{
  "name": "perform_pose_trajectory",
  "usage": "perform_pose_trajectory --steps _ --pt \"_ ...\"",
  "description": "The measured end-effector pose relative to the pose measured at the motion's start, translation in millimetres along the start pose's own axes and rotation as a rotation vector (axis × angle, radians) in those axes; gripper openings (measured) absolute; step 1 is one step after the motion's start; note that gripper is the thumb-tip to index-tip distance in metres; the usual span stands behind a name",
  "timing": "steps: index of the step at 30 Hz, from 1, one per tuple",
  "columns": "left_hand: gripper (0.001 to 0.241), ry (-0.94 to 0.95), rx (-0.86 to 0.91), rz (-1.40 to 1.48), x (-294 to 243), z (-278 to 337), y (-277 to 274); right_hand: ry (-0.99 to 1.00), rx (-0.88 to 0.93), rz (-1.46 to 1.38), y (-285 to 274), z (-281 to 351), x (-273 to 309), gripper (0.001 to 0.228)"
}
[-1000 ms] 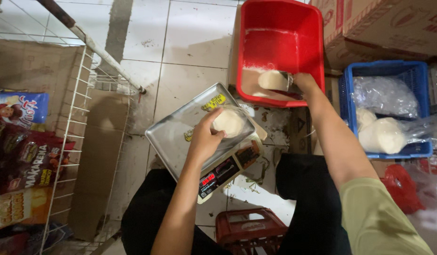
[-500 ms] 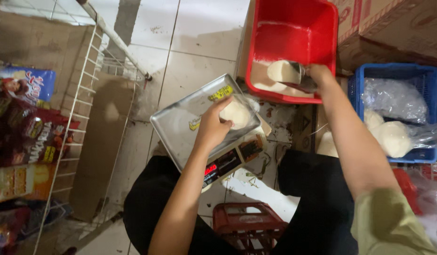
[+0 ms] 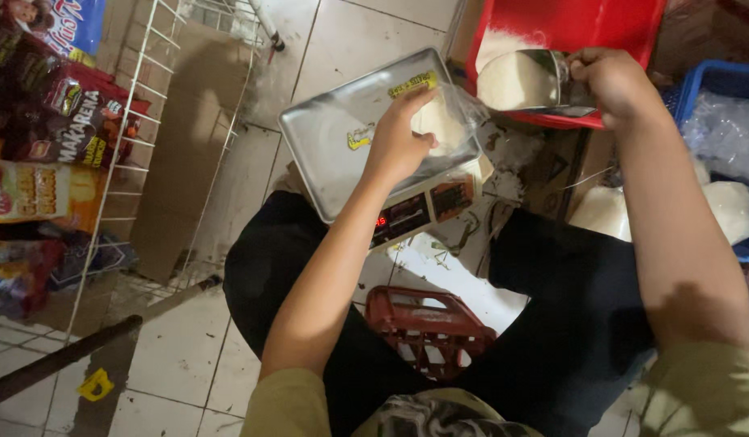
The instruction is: The person weighs a white powder by scooping it from a red basin into a plastic bag on a digital scale, then ties the bag closed and repeats the process.
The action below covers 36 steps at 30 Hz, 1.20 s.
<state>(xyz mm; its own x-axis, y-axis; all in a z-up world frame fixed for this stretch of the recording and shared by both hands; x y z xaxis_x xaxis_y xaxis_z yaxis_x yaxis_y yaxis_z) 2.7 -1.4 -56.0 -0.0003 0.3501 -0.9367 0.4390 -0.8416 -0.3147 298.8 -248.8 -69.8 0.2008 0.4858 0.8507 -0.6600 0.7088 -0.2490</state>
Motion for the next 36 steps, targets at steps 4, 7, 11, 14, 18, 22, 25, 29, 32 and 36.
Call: perform_pose_trajectory --steps 4,7,11,14,18,22,25,29,32,36 --pt "0.074 0.043 -0.008 -0.016 -8.1 -1.0 -4.9 0.022 -0.097 0.309 25.5 27.8 31.0 0.015" --pt "0.075 -0.02 0.015 0.054 -12.4 -2.7 -6.6 -0.01 -0.042 0.194 48.7 43.9 47.1 0.017" --pt "0.076 -0.032 0.031 0.078 -13.9 -2.9 -6.1 -0.148 -0.077 0.31 72.7 67.9 59.3 0.019" --pt "0.077 0.009 0.038 0.095 -14.2 -3.7 -5.3 -0.435 -0.196 0.575 90.1 76.7 69.1 0.017" --pt "0.076 -0.029 0.033 0.065 -13.2 -3.4 -3.8 -0.747 -0.377 0.893 121.0 94.2 77.0 0.013" --pt "0.077 0.025 0.007 -0.008 -10.4 -3.6 -4.4 -0.807 -0.459 1.035 150.3 108.4 85.9 0.021" --pt "0.077 -0.046 0.021 0.042 -12.9 -3.8 -6.8 -0.825 -0.449 1.073 161.5 121.4 92.7 0.027" --pt "0.077 -0.106 0.022 0.117 -19.6 -5.7 -9.9 -0.889 -0.497 1.177 169.8 129.7 98.6 0.025" --pt "0.078 -0.102 0.025 0.099 -23.6 -6.0 -12.7 -0.937 -0.513 1.246 174.7 134.8 100.6 0.031" --pt "0.077 -0.176 0.023 0.069 -25.4 -4.6 -13.2 -0.917 -0.459 1.34 181.6 145.3 101.0 0.033"
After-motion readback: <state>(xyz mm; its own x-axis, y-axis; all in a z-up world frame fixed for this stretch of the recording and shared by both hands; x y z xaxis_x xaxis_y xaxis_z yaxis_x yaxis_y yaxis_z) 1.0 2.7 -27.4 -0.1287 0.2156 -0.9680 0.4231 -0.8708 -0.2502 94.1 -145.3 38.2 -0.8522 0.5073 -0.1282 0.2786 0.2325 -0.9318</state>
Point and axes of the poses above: each hand's wrist, its own z-axis away from the middle knuckle, its own y-axis out of the palm, x = y × z, the point moved 1 cm from there along -z, towards the middle knuckle, and after that the axes turned 6 degrees about y, right-handed, at the moved point
